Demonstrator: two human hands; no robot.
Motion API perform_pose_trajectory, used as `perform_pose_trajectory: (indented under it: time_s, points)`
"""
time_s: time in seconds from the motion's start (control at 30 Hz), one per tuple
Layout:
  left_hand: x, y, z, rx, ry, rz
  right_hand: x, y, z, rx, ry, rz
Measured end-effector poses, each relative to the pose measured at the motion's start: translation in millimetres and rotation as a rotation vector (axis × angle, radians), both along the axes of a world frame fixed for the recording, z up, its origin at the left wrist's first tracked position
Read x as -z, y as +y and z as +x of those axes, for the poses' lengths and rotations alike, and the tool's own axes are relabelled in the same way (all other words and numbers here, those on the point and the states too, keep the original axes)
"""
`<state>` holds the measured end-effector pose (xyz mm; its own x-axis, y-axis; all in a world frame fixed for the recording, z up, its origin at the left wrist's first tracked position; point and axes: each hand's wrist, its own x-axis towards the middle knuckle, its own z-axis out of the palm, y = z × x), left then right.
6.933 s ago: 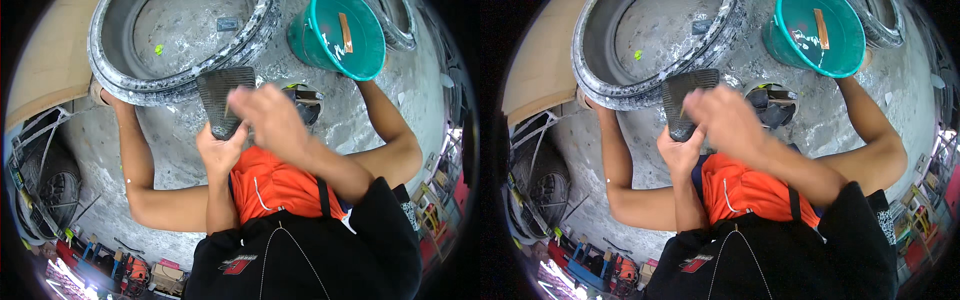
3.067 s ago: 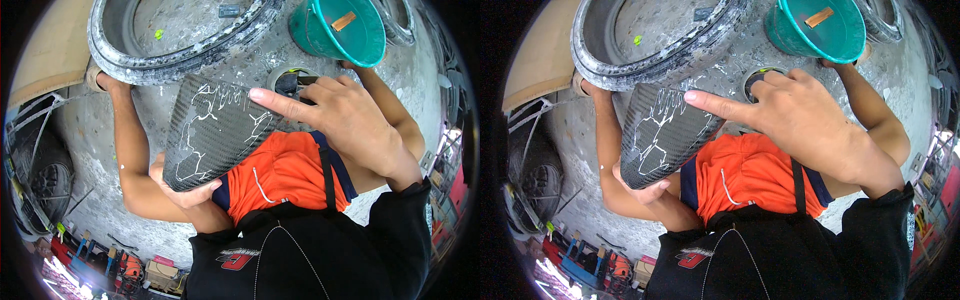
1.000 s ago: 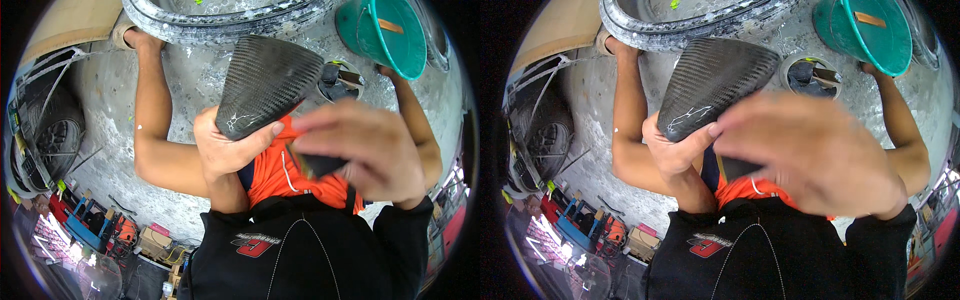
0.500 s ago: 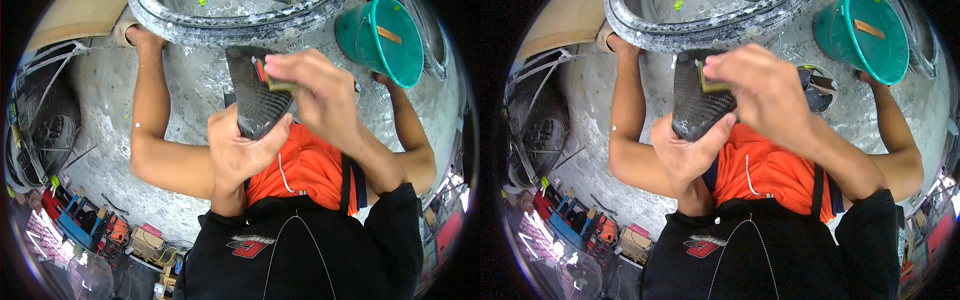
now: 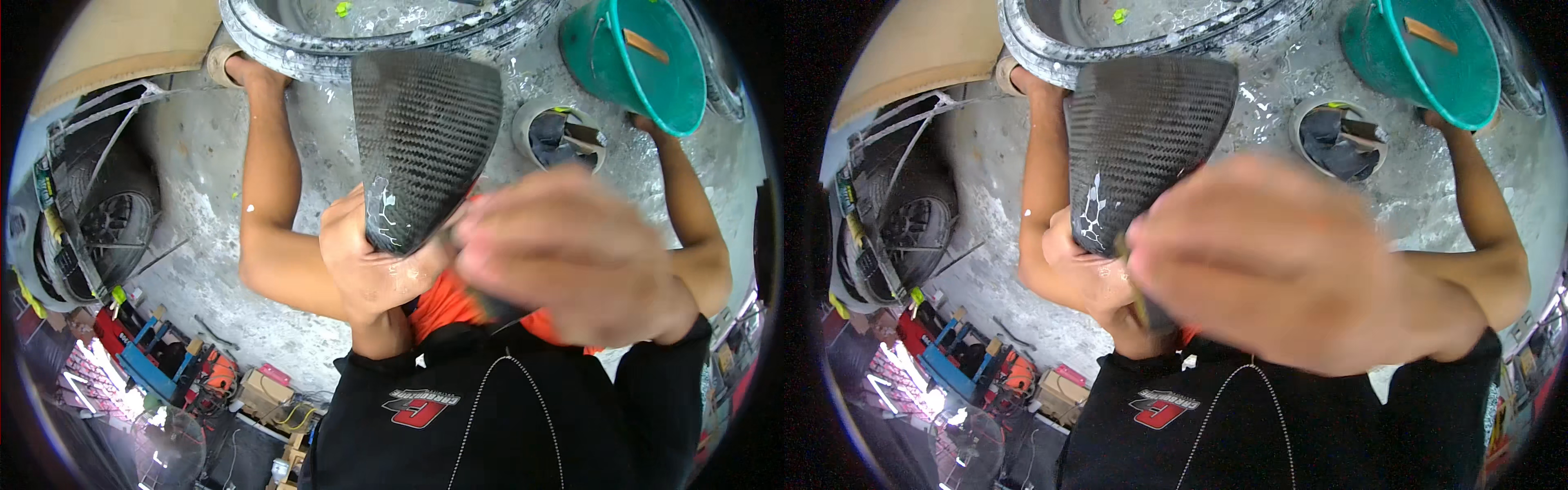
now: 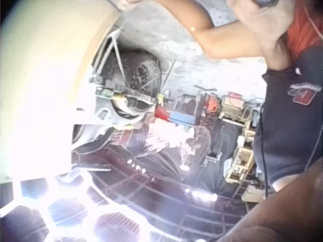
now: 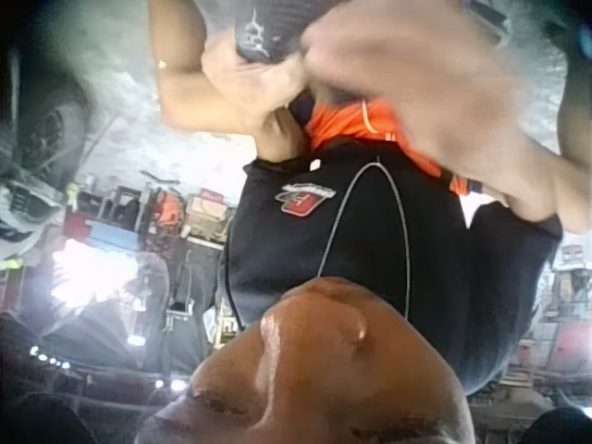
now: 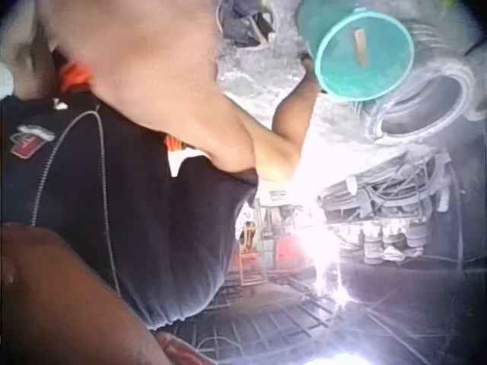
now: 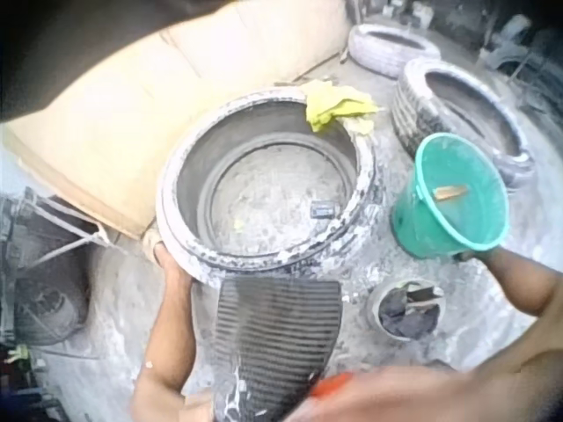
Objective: Polishing and cleaning a carbon fiber vehicle part using a cloth and water.
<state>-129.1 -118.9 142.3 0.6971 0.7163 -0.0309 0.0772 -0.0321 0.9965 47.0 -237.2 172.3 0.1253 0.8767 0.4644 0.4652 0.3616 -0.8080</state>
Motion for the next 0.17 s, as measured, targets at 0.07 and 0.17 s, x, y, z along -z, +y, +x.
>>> perform_pose_trajectory:
  time_s: [0.07, 0.17]
  points:
    - [-12, -3, -1, -0.010, 0.086, 0.053, -36, -2, 34, -0.147, 0.003, -0.396]
    - [-12, 8, 14, 0.117, 0.015, 0.510, -44, -1, 34, -0.290, -0.304, -0.788]
